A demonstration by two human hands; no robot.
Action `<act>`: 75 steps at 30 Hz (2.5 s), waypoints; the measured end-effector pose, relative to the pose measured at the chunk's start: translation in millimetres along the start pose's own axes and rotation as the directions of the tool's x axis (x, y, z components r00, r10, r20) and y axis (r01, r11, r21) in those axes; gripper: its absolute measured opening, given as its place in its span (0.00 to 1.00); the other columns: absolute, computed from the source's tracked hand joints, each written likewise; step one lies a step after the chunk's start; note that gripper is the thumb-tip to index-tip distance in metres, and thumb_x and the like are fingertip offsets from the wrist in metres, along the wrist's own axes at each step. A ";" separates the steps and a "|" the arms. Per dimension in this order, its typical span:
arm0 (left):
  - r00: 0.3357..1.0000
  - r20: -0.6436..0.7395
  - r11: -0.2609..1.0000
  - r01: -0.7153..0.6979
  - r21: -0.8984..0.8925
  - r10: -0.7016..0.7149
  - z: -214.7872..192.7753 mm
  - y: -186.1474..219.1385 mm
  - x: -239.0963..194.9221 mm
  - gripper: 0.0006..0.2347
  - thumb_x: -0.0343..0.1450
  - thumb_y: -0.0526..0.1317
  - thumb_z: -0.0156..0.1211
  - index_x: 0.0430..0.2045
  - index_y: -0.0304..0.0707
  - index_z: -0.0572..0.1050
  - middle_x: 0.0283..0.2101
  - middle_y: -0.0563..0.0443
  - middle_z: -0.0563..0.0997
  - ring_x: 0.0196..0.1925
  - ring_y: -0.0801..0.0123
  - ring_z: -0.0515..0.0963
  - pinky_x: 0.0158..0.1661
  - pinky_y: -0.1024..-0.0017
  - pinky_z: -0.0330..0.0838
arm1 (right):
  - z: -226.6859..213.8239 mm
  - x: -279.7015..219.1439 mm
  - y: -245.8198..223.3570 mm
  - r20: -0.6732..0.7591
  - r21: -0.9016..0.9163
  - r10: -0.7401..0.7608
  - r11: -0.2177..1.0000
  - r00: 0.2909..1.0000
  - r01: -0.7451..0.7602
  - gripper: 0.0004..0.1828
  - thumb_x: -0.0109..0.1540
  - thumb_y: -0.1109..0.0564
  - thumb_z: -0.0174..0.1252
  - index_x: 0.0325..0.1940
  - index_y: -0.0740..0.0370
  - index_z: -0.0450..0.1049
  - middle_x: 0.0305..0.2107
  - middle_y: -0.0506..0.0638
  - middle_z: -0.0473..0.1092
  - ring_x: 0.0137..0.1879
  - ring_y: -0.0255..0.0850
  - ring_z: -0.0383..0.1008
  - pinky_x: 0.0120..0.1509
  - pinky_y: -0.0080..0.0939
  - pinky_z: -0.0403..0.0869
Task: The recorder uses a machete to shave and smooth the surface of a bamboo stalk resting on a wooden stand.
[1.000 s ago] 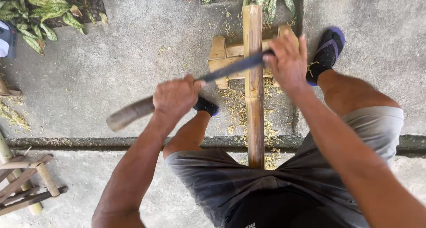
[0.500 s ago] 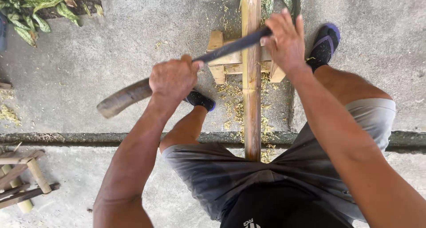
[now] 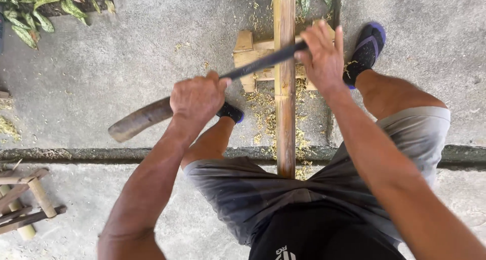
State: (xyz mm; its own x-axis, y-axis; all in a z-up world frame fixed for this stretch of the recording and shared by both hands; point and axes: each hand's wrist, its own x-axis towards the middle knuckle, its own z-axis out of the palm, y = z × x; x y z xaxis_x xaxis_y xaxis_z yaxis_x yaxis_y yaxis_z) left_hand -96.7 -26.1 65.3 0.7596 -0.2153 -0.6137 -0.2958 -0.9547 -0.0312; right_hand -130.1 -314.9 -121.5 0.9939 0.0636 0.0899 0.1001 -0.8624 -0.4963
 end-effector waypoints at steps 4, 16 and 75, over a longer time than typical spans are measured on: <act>0.994 0.051 0.982 -0.108 0.152 0.102 7.6 -1.8 -16.3 0.23 0.80 0.57 0.36 0.32 0.39 0.75 0.15 0.52 0.75 0.18 0.66 0.80 0.22 0.63 0.76 | 0.6 -42.2 -17.9 -0.021 0.084 0.057 0.995 0.998 -0.055 0.21 0.68 0.48 0.60 0.62 0.58 0.72 0.64 0.50 0.70 0.77 0.53 0.59 0.82 0.68 0.44; 0.989 -0.054 0.988 -0.137 0.073 0.141 25.1 -14.0 -15.1 0.22 0.77 0.57 0.40 0.32 0.40 0.77 0.21 0.45 0.82 0.24 0.55 0.83 0.28 0.57 0.76 | 11.8 -49.2 -19.9 -0.092 0.118 0.091 0.990 0.992 -0.080 0.22 0.67 0.44 0.58 0.59 0.59 0.73 0.61 0.53 0.71 0.76 0.56 0.59 0.80 0.65 0.43; 0.986 -0.074 0.983 -0.138 0.119 0.147 26.3 -9.0 -20.2 0.22 0.77 0.58 0.41 0.30 0.41 0.77 0.14 0.53 0.75 0.15 0.68 0.76 0.21 0.62 0.71 | 5.5 -54.7 -23.5 -0.097 0.160 0.132 0.980 0.986 -0.116 0.14 0.64 0.55 0.69 0.53 0.53 0.77 0.57 0.46 0.75 0.72 0.51 0.65 0.79 0.69 0.45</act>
State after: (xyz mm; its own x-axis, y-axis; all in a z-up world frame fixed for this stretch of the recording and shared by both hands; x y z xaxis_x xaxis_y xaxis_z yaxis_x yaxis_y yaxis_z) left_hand -124.6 -7.8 57.2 0.7485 -0.3680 -0.5516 -0.4645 -0.8846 -0.0401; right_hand -186.6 -295.4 -119.5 0.9892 -0.1000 0.1067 -0.0095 -0.7726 -0.6349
